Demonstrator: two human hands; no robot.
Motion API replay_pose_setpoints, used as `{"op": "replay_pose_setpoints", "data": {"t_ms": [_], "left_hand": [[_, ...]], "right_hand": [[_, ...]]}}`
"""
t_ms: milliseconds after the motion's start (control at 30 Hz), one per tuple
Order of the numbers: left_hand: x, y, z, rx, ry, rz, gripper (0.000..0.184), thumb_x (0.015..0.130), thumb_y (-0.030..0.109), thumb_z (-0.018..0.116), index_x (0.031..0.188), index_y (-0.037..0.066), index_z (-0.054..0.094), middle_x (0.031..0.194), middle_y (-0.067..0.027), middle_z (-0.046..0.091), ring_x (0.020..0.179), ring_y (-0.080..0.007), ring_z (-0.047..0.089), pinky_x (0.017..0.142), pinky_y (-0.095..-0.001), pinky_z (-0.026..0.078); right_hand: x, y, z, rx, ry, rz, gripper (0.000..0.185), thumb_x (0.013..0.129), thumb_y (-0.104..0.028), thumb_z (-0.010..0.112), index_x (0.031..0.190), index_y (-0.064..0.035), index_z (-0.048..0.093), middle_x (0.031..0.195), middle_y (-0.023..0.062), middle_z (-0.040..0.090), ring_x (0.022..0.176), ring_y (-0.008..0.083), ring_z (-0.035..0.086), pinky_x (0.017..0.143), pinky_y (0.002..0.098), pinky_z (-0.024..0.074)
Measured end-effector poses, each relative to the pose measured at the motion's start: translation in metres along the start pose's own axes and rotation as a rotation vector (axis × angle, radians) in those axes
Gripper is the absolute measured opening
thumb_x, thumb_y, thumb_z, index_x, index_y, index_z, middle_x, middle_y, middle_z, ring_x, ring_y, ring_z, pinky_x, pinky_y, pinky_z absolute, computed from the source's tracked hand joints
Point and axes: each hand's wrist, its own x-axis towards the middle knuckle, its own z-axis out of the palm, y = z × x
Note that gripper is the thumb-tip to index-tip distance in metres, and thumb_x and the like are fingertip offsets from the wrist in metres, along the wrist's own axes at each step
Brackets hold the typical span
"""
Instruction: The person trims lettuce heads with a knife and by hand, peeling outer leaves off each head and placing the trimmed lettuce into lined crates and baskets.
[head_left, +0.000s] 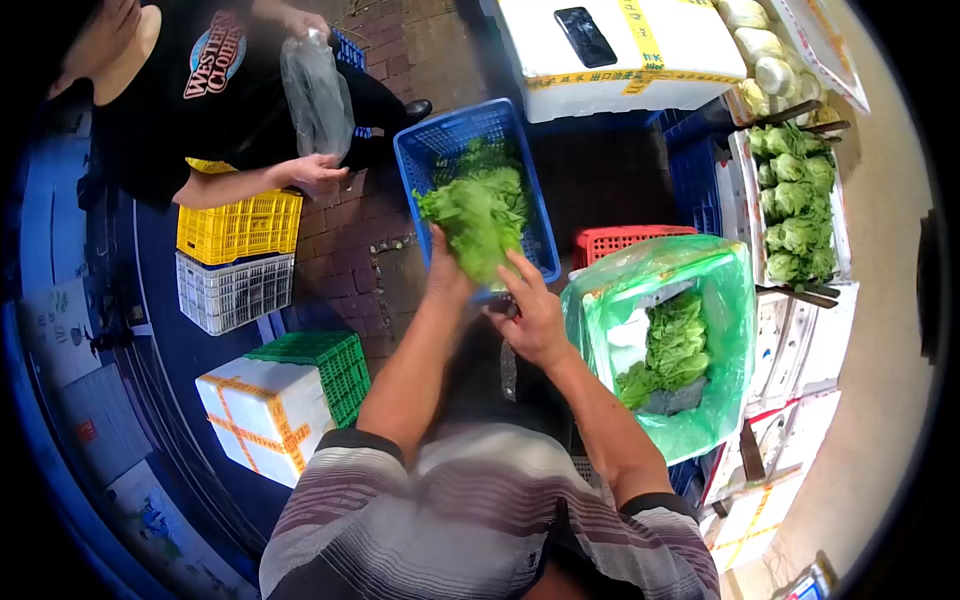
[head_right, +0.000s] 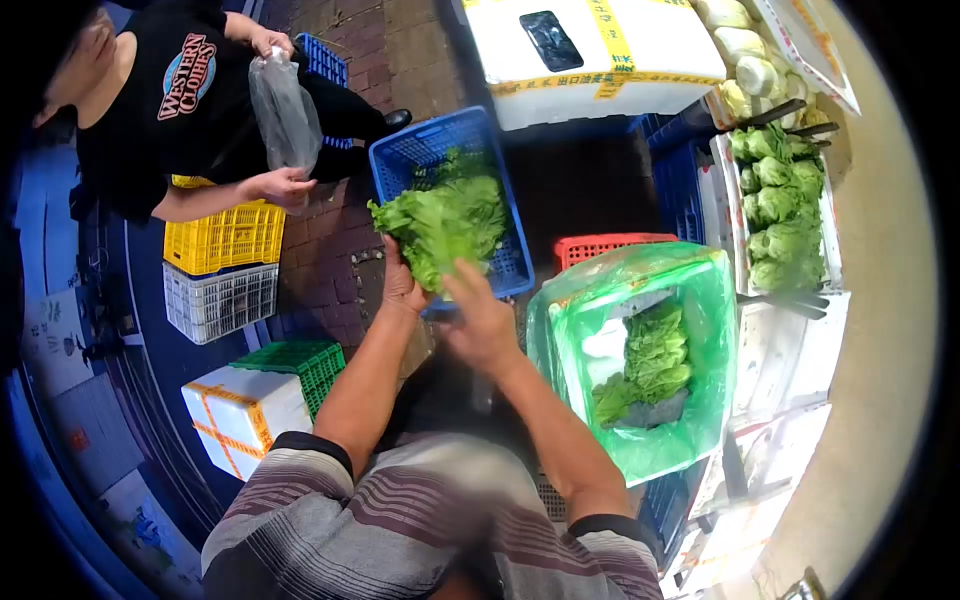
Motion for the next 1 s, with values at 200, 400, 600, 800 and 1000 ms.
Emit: {"op": "replay_pose_setpoints", "data": {"t_ms": [200, 400, 600, 800, 1000], "left_hand": [[0.006, -0.016, 0.028, 0.052, -0.196, -0.081, 0.097, 0.08, 0.077, 0.056, 0.146, 0.008, 0.042, 0.136, -0.0188, 0.055, 0.119, -0.0408, 0.056, 0.094, -0.0545, 0.051], [0.021, -0.027, 0.025, -0.083, -0.359, -0.158, 0.103, 0.078, 0.073, 0.064, 0.151, 0.009, 0.032, 0.148, -0.0195, 0.043, 0.127, -0.0443, 0.05, 0.096, -0.0654, 0.048], [0.03, -0.028, 0.03, -0.166, -0.465, -0.286, 0.107, 0.077, 0.071, 0.068, 0.154, 0.01, 0.026, 0.154, -0.0203, 0.035, 0.134, -0.0453, 0.043, 0.098, -0.0709, 0.043], [0.048, -0.03, 0.04, -0.165, -0.403, -0.164, 0.098, 0.076, 0.069, 0.069, 0.151, 0.014, 0.036, 0.153, -0.0171, 0.038, 0.136, -0.0398, 0.042, 0.106, -0.0621, 0.041], [0.064, -0.039, 0.04, -0.13, -0.414, -0.094, 0.089, 0.081, 0.068, 0.064, 0.149, 0.015, 0.041, 0.148, -0.0112, 0.046, 0.133, -0.0362, 0.043, 0.112, -0.0555, 0.035]], "right_hand": [[-0.012, 0.001, 0.003, -0.03, 0.223, 0.323, 0.027, 0.082, -0.01, 0.076, 0.103, 0.0006, 0.063, 0.087, 0.0126, 0.062, 0.068, 0.0248, 0.06, 0.063, 0.0335, 0.0496], [-0.005, 0.005, -0.002, 0.069, 0.365, 0.597, 0.028, 0.086, -0.02, 0.077, 0.095, 0.0008, 0.061, 0.077, 0.0056, 0.06, 0.065, 0.0116, 0.05, 0.059, 0.0288, 0.0439], [-0.001, 0.016, -0.004, 0.158, 0.334, 0.552, 0.019, 0.09, -0.014, 0.072, 0.091, 0.0015, 0.061, 0.072, 0.0015, 0.056, 0.062, 0.0075, 0.046, 0.056, 0.026, 0.04], [-0.005, 0.028, 0.009, 0.29, 0.509, 0.625, 0.012, 0.093, -0.011, 0.067, 0.097, -0.0018, 0.06, 0.075, -0.0017, 0.055, 0.062, 0.0043, 0.044, 0.056, 0.0223, 0.0391], [0.001, 0.028, -0.003, 0.59, 0.713, 0.874, 0.014, 0.096, -0.014, 0.062, 0.104, -0.0058, 0.054, 0.073, -0.0007, 0.053, 0.057, 0.0077, 0.051, 0.056, 0.0247, 0.0466]]}}
